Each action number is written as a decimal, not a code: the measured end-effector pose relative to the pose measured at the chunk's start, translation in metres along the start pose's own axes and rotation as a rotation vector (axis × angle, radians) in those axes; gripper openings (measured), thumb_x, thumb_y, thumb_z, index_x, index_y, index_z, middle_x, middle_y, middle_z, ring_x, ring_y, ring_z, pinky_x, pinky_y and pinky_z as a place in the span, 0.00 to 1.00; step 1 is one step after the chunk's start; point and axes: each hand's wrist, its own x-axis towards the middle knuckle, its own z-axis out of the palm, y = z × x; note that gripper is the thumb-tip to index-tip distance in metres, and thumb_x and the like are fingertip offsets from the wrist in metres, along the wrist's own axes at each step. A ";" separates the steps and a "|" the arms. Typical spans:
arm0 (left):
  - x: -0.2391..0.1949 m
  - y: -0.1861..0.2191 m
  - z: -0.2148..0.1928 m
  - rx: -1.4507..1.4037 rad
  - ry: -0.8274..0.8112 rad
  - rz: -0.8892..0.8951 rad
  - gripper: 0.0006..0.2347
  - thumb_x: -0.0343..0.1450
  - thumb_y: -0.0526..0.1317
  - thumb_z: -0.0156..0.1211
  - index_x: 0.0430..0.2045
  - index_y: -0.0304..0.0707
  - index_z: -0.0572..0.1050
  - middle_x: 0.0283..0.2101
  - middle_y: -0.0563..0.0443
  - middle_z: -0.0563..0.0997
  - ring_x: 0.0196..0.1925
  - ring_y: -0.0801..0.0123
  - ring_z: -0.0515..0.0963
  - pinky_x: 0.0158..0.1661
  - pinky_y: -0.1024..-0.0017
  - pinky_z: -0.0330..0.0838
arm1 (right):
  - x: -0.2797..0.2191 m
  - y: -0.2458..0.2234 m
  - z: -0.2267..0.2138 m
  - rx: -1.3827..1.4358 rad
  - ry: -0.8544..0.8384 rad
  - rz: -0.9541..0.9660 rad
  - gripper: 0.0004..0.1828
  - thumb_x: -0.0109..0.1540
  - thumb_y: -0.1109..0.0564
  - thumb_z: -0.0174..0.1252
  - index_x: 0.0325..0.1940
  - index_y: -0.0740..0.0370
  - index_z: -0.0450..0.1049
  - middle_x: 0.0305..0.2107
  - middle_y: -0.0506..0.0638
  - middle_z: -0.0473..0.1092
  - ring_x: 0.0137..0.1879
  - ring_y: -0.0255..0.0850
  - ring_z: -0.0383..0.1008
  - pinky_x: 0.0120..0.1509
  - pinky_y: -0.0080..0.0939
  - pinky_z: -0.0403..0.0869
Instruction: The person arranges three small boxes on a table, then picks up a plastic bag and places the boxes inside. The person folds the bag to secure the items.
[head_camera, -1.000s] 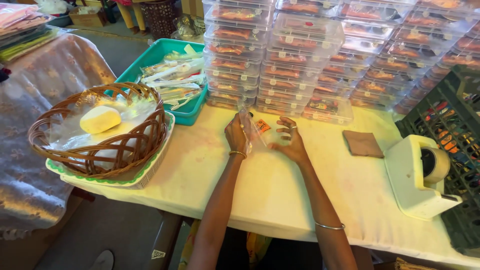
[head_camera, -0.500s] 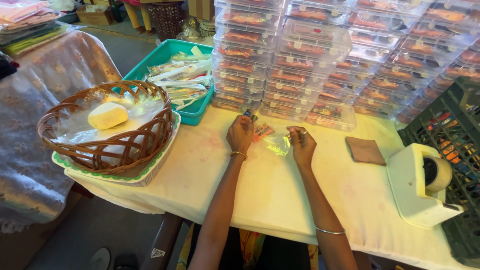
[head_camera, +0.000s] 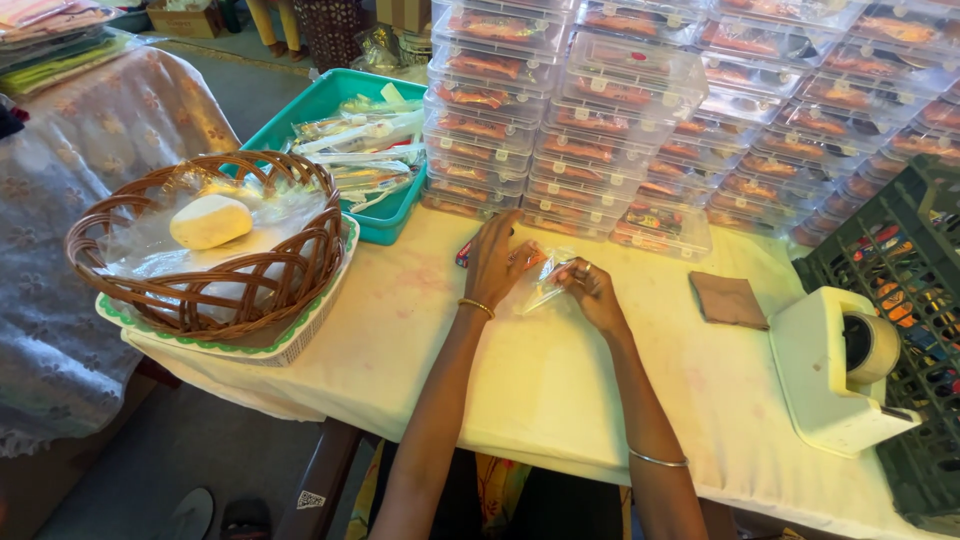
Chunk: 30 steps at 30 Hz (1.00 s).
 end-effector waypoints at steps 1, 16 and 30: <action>-0.001 0.002 0.000 0.001 0.001 -0.002 0.21 0.73 0.43 0.64 0.60 0.37 0.69 0.61 0.40 0.75 0.62 0.50 0.73 0.60 0.58 0.68 | -0.001 -0.003 0.001 0.000 -0.001 0.001 0.05 0.70 0.58 0.55 0.44 0.61 0.74 0.41 0.46 0.76 0.49 0.32 0.75 0.58 0.36 0.74; -0.012 -0.010 0.024 0.152 -0.316 0.195 0.05 0.72 0.42 0.61 0.31 0.44 0.79 0.33 0.55 0.82 0.44 0.64 0.81 0.67 0.50 0.55 | 0.001 -0.033 0.014 -0.184 0.381 0.052 0.10 0.65 0.56 0.63 0.47 0.63 0.79 0.40 0.46 0.78 0.48 0.32 0.77 0.51 0.37 0.77; -0.009 0.007 0.030 -0.094 -0.359 0.023 0.08 0.70 0.47 0.62 0.29 0.45 0.83 0.24 0.56 0.83 0.33 0.66 0.82 0.62 0.56 0.58 | 0.004 -0.028 0.016 0.244 0.624 0.090 0.03 0.63 0.56 0.63 0.39 0.55 0.79 0.47 0.45 0.79 0.47 0.29 0.75 0.46 0.31 0.71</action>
